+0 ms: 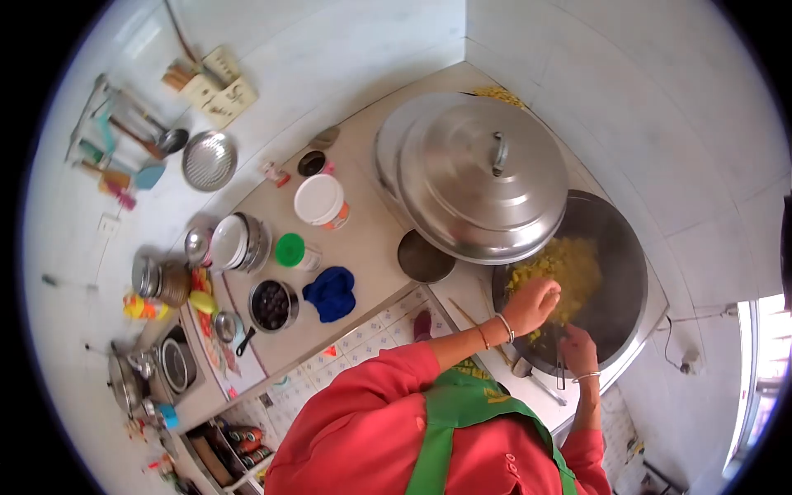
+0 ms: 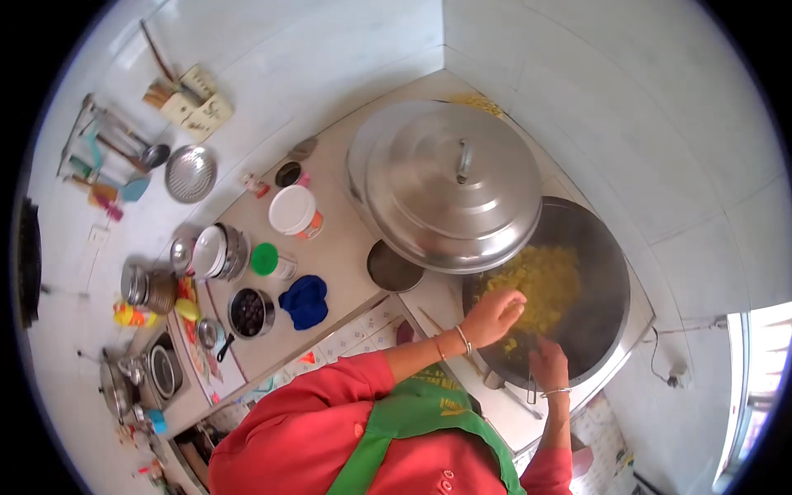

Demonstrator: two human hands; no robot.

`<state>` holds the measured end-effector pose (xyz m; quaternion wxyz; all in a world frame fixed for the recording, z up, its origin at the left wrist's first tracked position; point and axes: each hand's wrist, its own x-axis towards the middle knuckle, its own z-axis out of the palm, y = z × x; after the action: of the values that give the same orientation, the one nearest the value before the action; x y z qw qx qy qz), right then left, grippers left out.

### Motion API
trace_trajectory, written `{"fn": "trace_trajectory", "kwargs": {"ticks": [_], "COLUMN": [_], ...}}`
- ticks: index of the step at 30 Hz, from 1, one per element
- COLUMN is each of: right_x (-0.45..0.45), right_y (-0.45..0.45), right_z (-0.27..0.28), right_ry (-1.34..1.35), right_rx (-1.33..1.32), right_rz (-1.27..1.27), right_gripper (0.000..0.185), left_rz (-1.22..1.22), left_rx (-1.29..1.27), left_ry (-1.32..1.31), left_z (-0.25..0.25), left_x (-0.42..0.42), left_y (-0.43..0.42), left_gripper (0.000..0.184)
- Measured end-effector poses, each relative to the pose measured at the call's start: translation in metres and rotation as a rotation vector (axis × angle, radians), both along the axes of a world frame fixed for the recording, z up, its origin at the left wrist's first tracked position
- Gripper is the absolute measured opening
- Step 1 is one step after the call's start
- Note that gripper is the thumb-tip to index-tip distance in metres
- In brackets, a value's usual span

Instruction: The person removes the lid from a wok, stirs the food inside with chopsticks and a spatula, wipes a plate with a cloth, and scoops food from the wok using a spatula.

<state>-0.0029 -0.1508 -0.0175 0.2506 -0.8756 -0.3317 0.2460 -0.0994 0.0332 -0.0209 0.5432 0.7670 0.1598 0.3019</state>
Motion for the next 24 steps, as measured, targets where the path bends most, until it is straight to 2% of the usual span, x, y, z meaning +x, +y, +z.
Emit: {"fn": "trace_trajectory", "kwargs": {"ticks": [2,3,4,5,6,7,8,10,12,15,19,24], "right_x": [0.002,0.0,-0.004,-0.009,-0.014,-0.021,-0.029,-0.053,-0.078,-0.12,-0.176,-0.256], "right_y": [0.011,0.018,0.025,0.031,0.038,0.045,0.05,0.055,0.058,0.059,0.056,0.058], "right_z": [0.009,0.015,0.02,0.024,0.027,0.03,0.033,0.037,0.04,0.035,0.036,0.038], "right_ry": [-0.012,-0.06,-0.099,-0.082,0.062,0.211,0.231,0.328,0.368,0.497,0.45,0.572], "right_rx": [0.085,0.213,0.342,0.355,0.469,0.577,0.583,0.683,0.681,0.66,0.692,0.574], "right_rz": [0.028,0.029,0.033,0.079,0.07,0.057,0.097,0.162,0.266,0.354,0.493,0.571], "right_gripper": [0.033,0.029,0.027,0.027,0.025,0.024,0.024,0.024,0.024,0.025,0.028,0.029], "left_rz": [-0.063,-0.067,-0.021,0.048,0.115,0.061,0.105,0.117,0.173,0.378,0.536,0.588], "left_rx": [-0.094,-0.201,-0.192,-0.267,-0.336,-0.553,-0.544,-1.147,-1.149,-1.237,-1.231,-1.257], "left_ry": [0.095,0.123,0.125,0.092,0.054,0.095,0.091,-0.324,-0.314,-0.384,-0.512,-0.553], "left_z": [0.008,0.003,0.001,0.001,-0.001,0.011,0.012,0.015,0.03,0.035,0.028,0.037], "left_x": [-0.007,-0.009,-0.01,-0.013,-0.017,-0.025,-0.031,-0.045,-0.075,-0.112,-0.157,-0.248], "left_y": [-0.018,-0.029,-0.042,-0.053,-0.061,-0.068,-0.076,-0.094,-0.099,-0.108,-0.119,-0.127], "left_gripper": [0.018,0.022,0.022,0.025,0.028,0.036,0.036,0.04,0.043,0.038,0.031,0.025]}}
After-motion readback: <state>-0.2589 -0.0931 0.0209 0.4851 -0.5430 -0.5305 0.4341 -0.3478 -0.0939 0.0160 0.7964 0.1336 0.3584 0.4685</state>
